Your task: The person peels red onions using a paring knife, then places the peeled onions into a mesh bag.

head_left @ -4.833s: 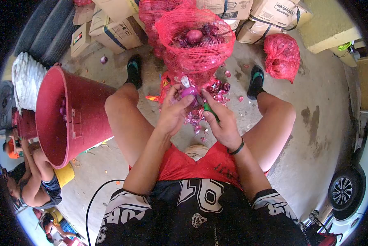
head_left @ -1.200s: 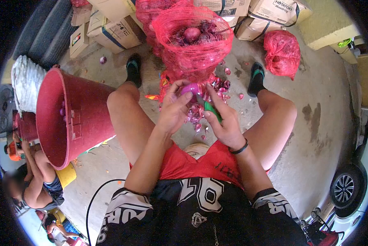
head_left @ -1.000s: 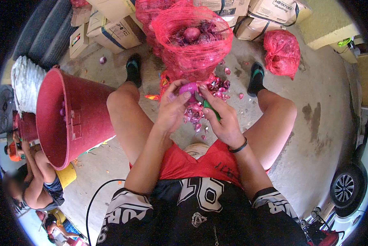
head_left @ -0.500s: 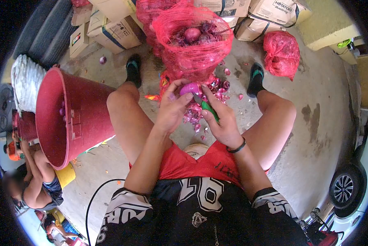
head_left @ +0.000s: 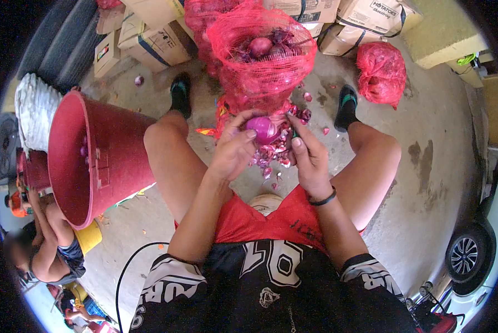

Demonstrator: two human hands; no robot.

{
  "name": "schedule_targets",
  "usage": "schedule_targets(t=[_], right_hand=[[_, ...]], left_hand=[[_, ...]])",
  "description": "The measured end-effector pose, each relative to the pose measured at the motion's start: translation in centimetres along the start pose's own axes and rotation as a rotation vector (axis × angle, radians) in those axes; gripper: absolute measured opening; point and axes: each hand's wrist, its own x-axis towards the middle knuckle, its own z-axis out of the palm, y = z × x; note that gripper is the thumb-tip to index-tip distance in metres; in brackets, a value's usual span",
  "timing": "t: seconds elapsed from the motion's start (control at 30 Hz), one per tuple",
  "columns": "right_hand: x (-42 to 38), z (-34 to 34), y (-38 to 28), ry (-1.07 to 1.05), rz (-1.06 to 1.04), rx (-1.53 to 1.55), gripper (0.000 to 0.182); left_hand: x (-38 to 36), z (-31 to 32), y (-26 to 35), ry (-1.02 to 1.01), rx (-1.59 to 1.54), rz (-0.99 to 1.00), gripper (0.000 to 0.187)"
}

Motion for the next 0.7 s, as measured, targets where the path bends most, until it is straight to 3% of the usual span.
schedule_targets(t=[0.1, 0.2, 0.33, 0.5, 0.63, 0.7], right_hand=[[0.0, -0.3, 0.2, 0.064, 0.163, 0.295, 0.039], [0.4, -0.5, 0.5, 0.070, 0.121, 0.304, 0.043], [0.0, -0.4, 0.6, 0.072, 0.153, 0.206, 0.045], [0.1, -0.8, 0.9, 0.097, 0.266, 0.115, 0.046], [-0.3, 0.0, 1.2, -0.007, 0.157, -0.092, 0.045], [-0.3, 0.2, 1.3, -0.027, 0.132, -0.142, 0.044]], left_hand=[[-0.1, -0.4, 0.2, -0.024, -0.067, 0.001, 0.049], [0.0, -0.5, 0.1, 0.030, 0.034, 0.042, 0.048], [0.3, -0.2, -0.1, 0.053, 0.031, 0.102, 0.037], [0.1, 0.0, 0.2, 0.121, -0.048, -0.022, 0.045], [0.6, -0.8, -0.6, 0.163, -0.061, -0.003, 0.047], [0.5, -1.2, -0.6, 0.180, -0.049, -0.012, 0.038]])
